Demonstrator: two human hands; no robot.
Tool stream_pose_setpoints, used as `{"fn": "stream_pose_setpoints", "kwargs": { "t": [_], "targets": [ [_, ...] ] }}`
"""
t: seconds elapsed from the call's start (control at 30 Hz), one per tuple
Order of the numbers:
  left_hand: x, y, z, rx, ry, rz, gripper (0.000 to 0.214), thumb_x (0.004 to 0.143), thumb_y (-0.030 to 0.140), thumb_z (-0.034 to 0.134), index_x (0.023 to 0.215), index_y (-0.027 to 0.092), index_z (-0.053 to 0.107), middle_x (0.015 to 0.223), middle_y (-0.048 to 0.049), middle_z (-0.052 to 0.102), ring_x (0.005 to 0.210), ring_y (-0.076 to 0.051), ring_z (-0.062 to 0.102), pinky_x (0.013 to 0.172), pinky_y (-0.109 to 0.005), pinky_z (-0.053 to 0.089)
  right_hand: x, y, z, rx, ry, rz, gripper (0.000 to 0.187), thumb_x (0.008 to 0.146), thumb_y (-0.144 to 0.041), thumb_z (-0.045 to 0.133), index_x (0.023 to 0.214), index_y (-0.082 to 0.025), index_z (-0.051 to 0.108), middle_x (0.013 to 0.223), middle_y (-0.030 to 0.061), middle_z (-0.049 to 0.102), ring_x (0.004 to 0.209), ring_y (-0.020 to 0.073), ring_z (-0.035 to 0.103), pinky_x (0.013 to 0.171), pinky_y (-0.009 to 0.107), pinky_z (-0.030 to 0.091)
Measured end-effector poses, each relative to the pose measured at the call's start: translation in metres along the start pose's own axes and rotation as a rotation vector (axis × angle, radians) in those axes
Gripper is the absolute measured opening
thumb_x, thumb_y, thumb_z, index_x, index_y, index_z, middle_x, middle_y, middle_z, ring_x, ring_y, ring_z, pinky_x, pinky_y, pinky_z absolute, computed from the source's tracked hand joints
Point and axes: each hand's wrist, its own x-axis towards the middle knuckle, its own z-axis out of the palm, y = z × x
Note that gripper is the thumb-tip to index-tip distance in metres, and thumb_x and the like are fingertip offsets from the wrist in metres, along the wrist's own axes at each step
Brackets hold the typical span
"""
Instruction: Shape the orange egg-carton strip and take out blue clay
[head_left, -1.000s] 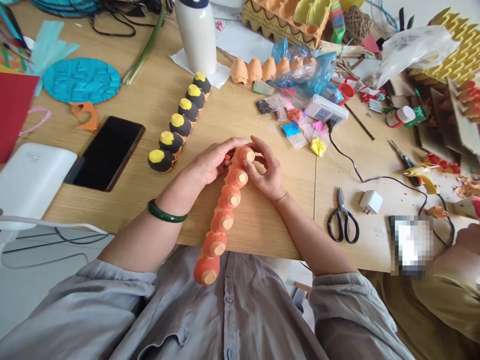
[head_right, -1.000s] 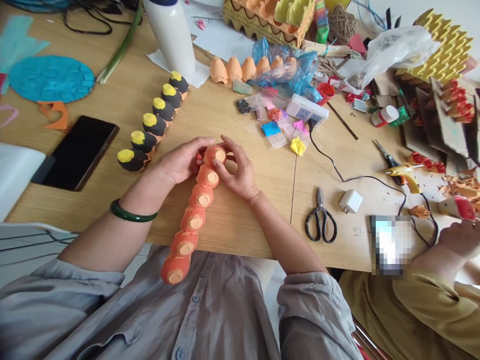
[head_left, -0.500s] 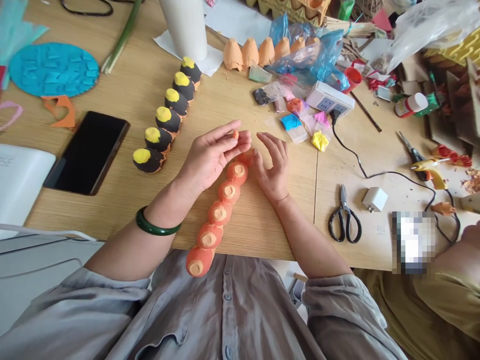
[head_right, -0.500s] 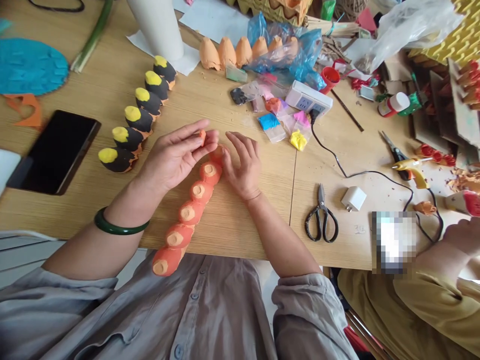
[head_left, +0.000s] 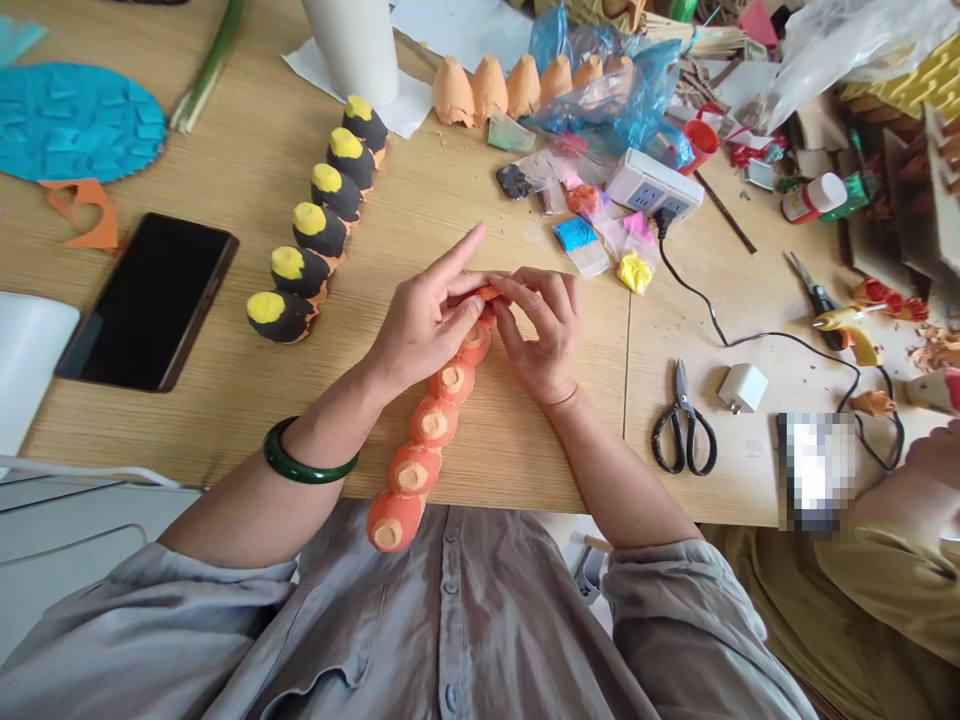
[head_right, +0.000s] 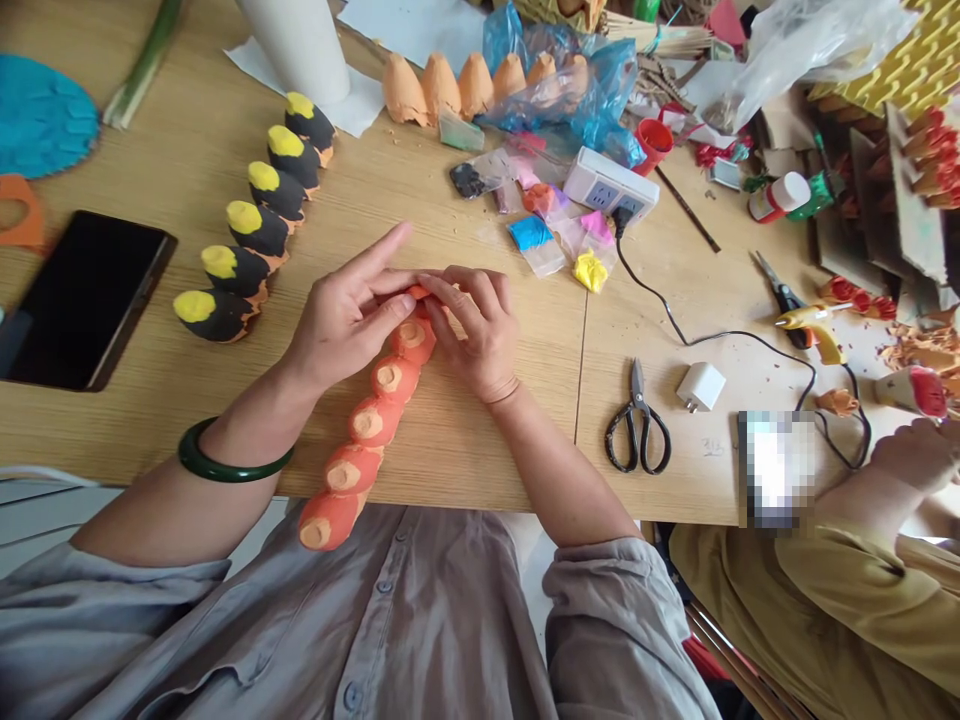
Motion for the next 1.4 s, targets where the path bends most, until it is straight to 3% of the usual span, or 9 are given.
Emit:
{"fn": "stream_pose_setpoints", "kwargs": {
  "t": [0.2,0.33,0.4,0.53,0.8,0.97,1.1,1.2,1.4],
  "targets": [
    [-0.003,0.005,0.005,-0.042,0.025,-0.002,0.029,0.095,0.017,0.087,0.124,0.021,0.09,0.121,-0.0094,0.089,0.122,-0.028,0.083,0.105,-0.035,0.069,0.002,-0.007,-0.005,0.129,-0.026,0.118,0.036,0.118,-0.059,0.055,0.118,-0.033,0.08,0.116,0.0088,0.072,0.117,0.0306,0.069,0.12,0.066,0.058],
    [0.0,0.003,0.004,0.043,0.039,0.036,0.004,0.095,0.021,0.091,0.098,0.023,0.093,0.104,-0.0057,0.088,0.101,-0.024,0.084,0.096,-0.032,0.07,0.002,-0.005,-0.003,0.104,0.014,0.063,0.035,0.118,-0.058,0.056,0.11,-0.032,0.079,0.109,0.0072,0.072,0.11,0.0289,0.069,0.112,0.061,0.06],
    [0.001,0.001,0.004,0.043,0.07,0.019,0.005,0.096,0.024,0.092,0.091,0.023,0.092,0.096,-0.0047,0.086,0.09,-0.023,0.082,0.091,-0.032,0.069,0.002,-0.004,-0.003,0.089,0.03,0.015,0.035,0.119,-0.055,0.056,0.108,-0.031,0.078,0.105,0.0065,0.074,0.106,0.0277,0.07,0.107,0.058,0.062],
    [0.003,-0.002,0.003,0.058,0.092,0.039,0.006,0.099,0.026,0.091,0.093,0.023,0.093,0.097,-0.0045,0.087,0.088,-0.021,0.081,0.09,-0.031,0.068,0.003,-0.004,-0.002,0.108,0.04,-0.06,0.029,0.118,-0.052,0.06,0.11,-0.03,0.078,0.105,0.0058,0.077,0.103,0.0264,0.072,0.1,0.054,0.063],
    [0.001,0.004,0.004,0.073,0.051,0.007,0.008,0.093,0.028,0.097,0.091,0.023,0.091,0.101,-0.0051,0.088,0.098,-0.024,0.083,0.095,-0.031,0.068,0.005,-0.005,-0.003,0.134,0.035,-0.015,0.037,0.12,-0.056,0.054,0.103,-0.03,0.074,0.092,0.0034,0.075,0.091,0.0248,0.069,0.095,0.052,0.063],
    [0.001,0.007,0.006,0.053,0.067,-0.026,0.01,0.096,0.023,0.094,0.087,0.022,0.089,0.094,-0.0044,0.086,0.088,-0.022,0.082,0.091,-0.031,0.068,0.005,-0.008,-0.004,0.146,0.004,0.038,0.044,0.122,-0.057,0.049,0.096,-0.029,0.072,0.085,0.0025,0.074,0.086,0.0234,0.069,0.087,0.047,0.063],
    [0.002,0.007,0.006,0.04,0.092,-0.045,0.007,0.096,0.019,0.092,0.09,0.021,0.09,0.095,-0.0056,0.086,0.092,-0.022,0.083,0.092,-0.031,0.067,0.004,-0.012,-0.005,0.178,0.029,0.019,0.037,0.121,-0.05,0.057,0.096,-0.027,0.073,0.085,0.0021,0.076,0.084,0.0218,0.068,0.083,0.042,0.061],
    [0.001,0.007,0.005,0.056,0.08,-0.026,0.007,0.097,0.023,0.092,0.091,0.021,0.089,0.097,-0.0059,0.086,0.094,-0.023,0.083,0.092,-0.031,0.067,0.004,-0.012,-0.005,0.191,0.025,0.037,0.033,0.119,-0.051,0.063,0.097,-0.027,0.072,0.088,0.0015,0.077,0.086,0.0214,0.069,0.083,0.042,0.06],
    [0.001,0.004,0.003,0.076,0.011,0.054,0.015,0.094,0.033,0.095,0.089,0.022,0.087,0.097,-0.0042,0.086,0.094,-0.022,0.081,0.092,-0.032,0.068,0.004,-0.014,-0.005,0.235,0.006,0.065,0.039,0.119,-0.055,0.059,0.095,-0.028,0.072,0.086,0.0018,0.076,0.085,0.0204,0.07,0.084,0.042,0.063]
  ]
}}
